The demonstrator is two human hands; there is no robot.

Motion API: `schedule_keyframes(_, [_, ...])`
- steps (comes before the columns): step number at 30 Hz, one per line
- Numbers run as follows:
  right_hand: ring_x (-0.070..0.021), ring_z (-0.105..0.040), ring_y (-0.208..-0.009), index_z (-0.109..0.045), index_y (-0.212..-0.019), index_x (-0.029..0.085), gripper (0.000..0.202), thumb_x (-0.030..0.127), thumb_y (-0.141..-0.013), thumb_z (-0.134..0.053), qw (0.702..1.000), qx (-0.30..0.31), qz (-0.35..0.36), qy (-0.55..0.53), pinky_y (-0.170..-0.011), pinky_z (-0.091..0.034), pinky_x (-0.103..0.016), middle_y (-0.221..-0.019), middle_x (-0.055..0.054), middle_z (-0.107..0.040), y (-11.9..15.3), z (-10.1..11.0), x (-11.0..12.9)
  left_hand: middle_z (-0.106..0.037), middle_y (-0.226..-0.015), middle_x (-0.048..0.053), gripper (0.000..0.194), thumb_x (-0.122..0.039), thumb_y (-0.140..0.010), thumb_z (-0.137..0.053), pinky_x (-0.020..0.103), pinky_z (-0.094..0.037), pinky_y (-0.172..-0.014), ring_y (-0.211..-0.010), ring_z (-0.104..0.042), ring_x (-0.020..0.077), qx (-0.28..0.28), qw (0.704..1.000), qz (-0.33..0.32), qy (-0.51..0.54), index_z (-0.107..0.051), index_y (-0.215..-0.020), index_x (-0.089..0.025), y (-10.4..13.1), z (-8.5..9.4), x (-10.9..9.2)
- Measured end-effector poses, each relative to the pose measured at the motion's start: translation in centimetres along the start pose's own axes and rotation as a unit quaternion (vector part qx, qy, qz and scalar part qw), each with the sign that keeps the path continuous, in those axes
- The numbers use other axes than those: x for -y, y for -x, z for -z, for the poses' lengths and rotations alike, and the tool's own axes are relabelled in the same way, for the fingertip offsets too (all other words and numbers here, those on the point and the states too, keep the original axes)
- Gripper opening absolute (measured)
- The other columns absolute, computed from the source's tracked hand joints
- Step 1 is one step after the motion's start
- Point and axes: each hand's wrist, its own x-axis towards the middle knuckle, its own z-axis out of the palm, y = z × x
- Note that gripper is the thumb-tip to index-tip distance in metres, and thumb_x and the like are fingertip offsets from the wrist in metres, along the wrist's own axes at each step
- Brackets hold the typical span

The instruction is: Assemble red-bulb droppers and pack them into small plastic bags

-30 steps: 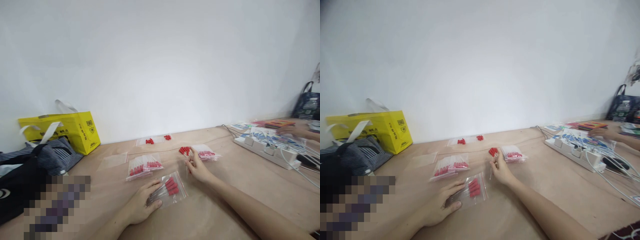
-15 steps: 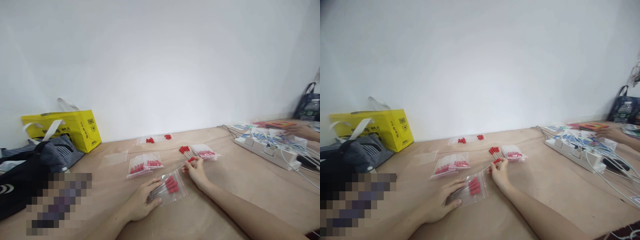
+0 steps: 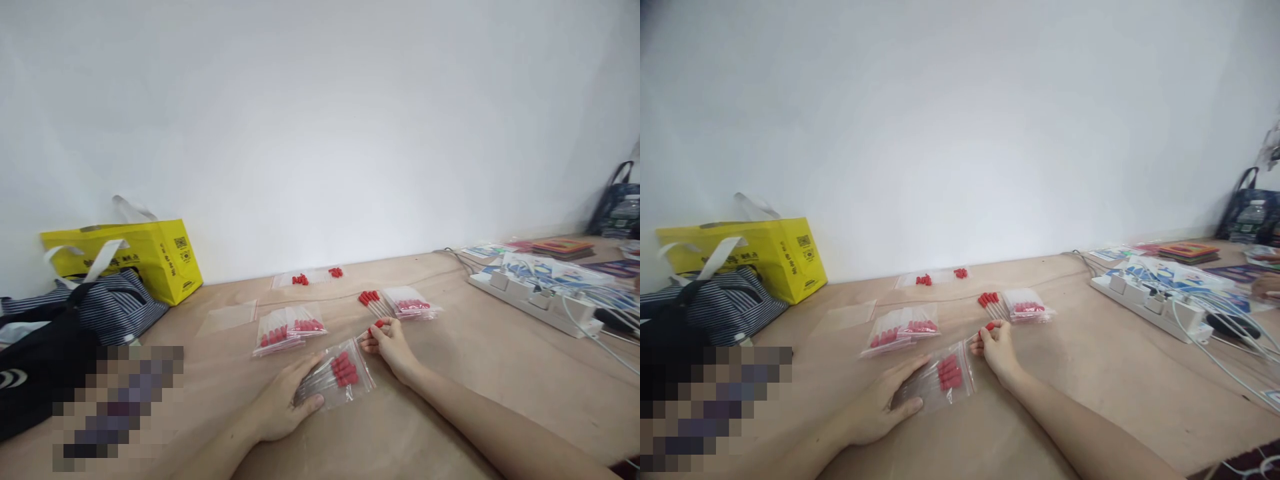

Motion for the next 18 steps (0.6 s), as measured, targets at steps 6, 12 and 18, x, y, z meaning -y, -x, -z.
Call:
schedule_keyframes(6, [-0.0063, -0.046, -0.033, -0.034, -0.078, 0.021, 0.03, 0.034, -0.066, -0.058, 0.994, 0.07, -0.009, 0.084, -0.033, -0.035, -0.017, -0.058, 0.006, -0.056, 0.78, -0.5, 0.25, -0.038, -0.133, 0.005, 0.056, -0.035, -0.078, -0.05, 0.044, -0.031, -0.098, -0.12, -0.036, 0.0256, 0.007, 1.0, 0.004, -0.006, -0.031, -0.13, -0.027, -0.01, 0.01, -0.16])
schedule_keyframes(12, [-0.004, -0.042, -0.038, -0.05, -0.066, 0.017, 0.03, 0.035, -0.053, -0.069, 0.975, 0.135, 0.001, 0.176, -0.035, -0.031, -0.017, -0.059, 0.005, -0.055, 0.54, -0.37, -0.03, -0.04, -0.133, 0.004, 0.055, -0.034, -0.077, -0.051, 0.043, -0.031, -0.098, -0.119, -0.037, 0.0259, -0.004, 1.0, -0.006, 0.004, -0.033, -0.129, -0.028, 0.05, -0.01, -0.13])
schedule_keyframes(18, [-0.0103, -0.055, -0.051, -0.06, -0.07, 0.014, 0.039, 0.046, -0.051, -0.07, 0.967, 0.194, -0.006, 0.164, -0.05, -0.043, -0.023, -0.062, -0.001, -0.063, 0.13, -0.81, -0.5, -0.04, -0.132, 0.004, 0.055, -0.034, -0.078, -0.05, 0.042, -0.032, -0.098, -0.118, -0.038, 0.0255, -0.006, 1.0, -0.014, 0.0, -0.032, -0.129, -0.027, -0.08, -0.23, 0.1])
